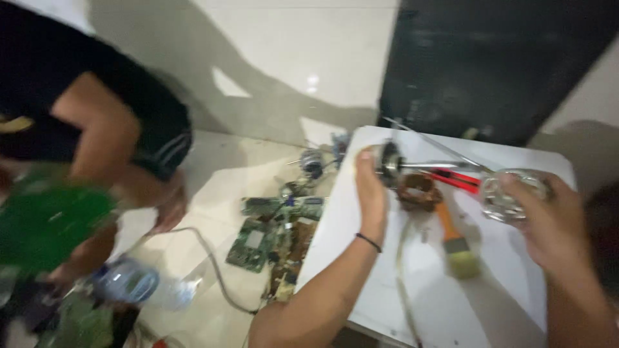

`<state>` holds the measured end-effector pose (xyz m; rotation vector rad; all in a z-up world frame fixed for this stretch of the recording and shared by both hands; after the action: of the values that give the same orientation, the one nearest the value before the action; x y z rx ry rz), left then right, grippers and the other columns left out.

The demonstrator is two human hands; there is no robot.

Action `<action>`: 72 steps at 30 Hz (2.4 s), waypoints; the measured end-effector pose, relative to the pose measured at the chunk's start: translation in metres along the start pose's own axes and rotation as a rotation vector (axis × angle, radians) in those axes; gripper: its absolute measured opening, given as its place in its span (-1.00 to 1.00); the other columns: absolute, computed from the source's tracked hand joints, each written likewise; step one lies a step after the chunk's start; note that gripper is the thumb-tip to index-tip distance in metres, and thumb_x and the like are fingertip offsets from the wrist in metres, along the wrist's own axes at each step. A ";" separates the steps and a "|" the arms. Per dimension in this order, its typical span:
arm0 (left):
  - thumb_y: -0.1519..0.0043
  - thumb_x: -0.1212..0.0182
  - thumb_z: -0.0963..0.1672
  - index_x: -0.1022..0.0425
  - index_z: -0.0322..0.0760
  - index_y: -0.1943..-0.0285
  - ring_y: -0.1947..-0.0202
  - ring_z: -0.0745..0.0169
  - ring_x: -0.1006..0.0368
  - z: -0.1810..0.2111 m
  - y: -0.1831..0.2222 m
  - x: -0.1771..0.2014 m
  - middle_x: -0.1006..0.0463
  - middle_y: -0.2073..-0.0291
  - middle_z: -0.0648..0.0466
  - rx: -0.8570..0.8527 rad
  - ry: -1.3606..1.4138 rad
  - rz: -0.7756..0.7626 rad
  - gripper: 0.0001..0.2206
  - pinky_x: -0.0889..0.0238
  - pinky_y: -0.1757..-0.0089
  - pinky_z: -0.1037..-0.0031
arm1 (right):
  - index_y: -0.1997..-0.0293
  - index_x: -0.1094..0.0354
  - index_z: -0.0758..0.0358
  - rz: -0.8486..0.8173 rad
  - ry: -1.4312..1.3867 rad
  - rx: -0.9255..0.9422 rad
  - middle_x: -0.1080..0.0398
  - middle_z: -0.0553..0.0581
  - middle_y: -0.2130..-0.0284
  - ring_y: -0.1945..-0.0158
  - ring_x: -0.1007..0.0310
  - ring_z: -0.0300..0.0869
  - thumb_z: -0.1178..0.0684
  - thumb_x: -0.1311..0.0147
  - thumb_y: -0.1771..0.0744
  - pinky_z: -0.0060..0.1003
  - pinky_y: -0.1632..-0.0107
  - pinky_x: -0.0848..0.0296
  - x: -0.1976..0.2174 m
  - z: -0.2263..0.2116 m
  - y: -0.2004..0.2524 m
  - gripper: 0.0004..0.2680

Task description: The person assembles a small cylindrical electronic component by hand, inserting a metal rod and tightening it with a screwdriver. They then use a brush to clean the exterior of the assembled unit.

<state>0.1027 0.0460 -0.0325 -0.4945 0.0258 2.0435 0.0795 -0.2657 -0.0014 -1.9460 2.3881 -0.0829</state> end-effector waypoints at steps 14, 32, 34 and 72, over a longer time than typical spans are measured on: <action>-0.50 0.21 0.03 -0.48 -0.52 0.00 0.14 0.17 -0.39 -0.011 -0.004 0.002 -0.53 0.17 0.03 0.015 0.198 0.002 -0.52 -0.26 0.01 0.33 | -0.01 -0.48 0.36 -0.158 0.403 -0.047 -0.50 0.20 0.22 0.18 -0.42 -0.21 -0.15 -0.18 -0.35 -0.34 0.14 -0.36 -0.011 0.001 0.003 -0.67; -0.55 0.27 0.00 -0.24 -0.43 0.14 0.24 0.03 -0.17 0.043 0.007 0.021 -0.27 0.31 -0.10 -0.037 -0.024 0.065 -0.61 -0.14 0.08 0.26 | -0.33 -0.20 0.45 -0.421 0.766 0.375 -0.40 0.47 0.07 0.13 -0.53 0.15 -0.12 -0.07 -0.40 0.00 0.09 -0.53 -0.114 0.116 -0.035 -0.56; -0.55 0.27 0.00 -0.24 -0.43 0.14 0.25 0.04 -0.17 0.048 0.008 0.023 -0.27 0.31 -0.10 -0.038 -0.025 0.071 -0.61 -0.14 0.09 0.26 | -0.37 -0.14 0.48 -0.435 0.697 0.468 -0.38 0.47 0.03 0.10 -0.52 0.12 -0.10 -0.08 -0.38 -0.03 0.07 -0.53 -0.130 0.110 -0.028 -0.53; -0.47 0.30 -0.04 -0.36 -0.38 -0.26 -0.26 0.04 -0.28 0.067 0.029 -0.028 -0.42 -0.14 -0.12 -0.272 -0.100 -0.236 -0.60 0.01 -0.29 0.32 | -0.53 0.01 0.13 -0.359 -0.517 0.107 -0.32 0.20 0.01 0.07 -0.38 -0.04 -0.09 0.31 -0.45 -0.04 0.05 -0.42 -0.071 -0.039 0.030 -0.59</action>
<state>0.0678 0.0226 0.0332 -0.5346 -0.3589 1.8442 0.0611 -0.1895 0.0362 -2.0144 1.6708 0.2414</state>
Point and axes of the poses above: each hand's wrist, its own y-axis away from the middle knuckle, its own x-axis out of the back of the hand, z = x × y, the point moved 7 cm from there along -y, towards the middle knuckle
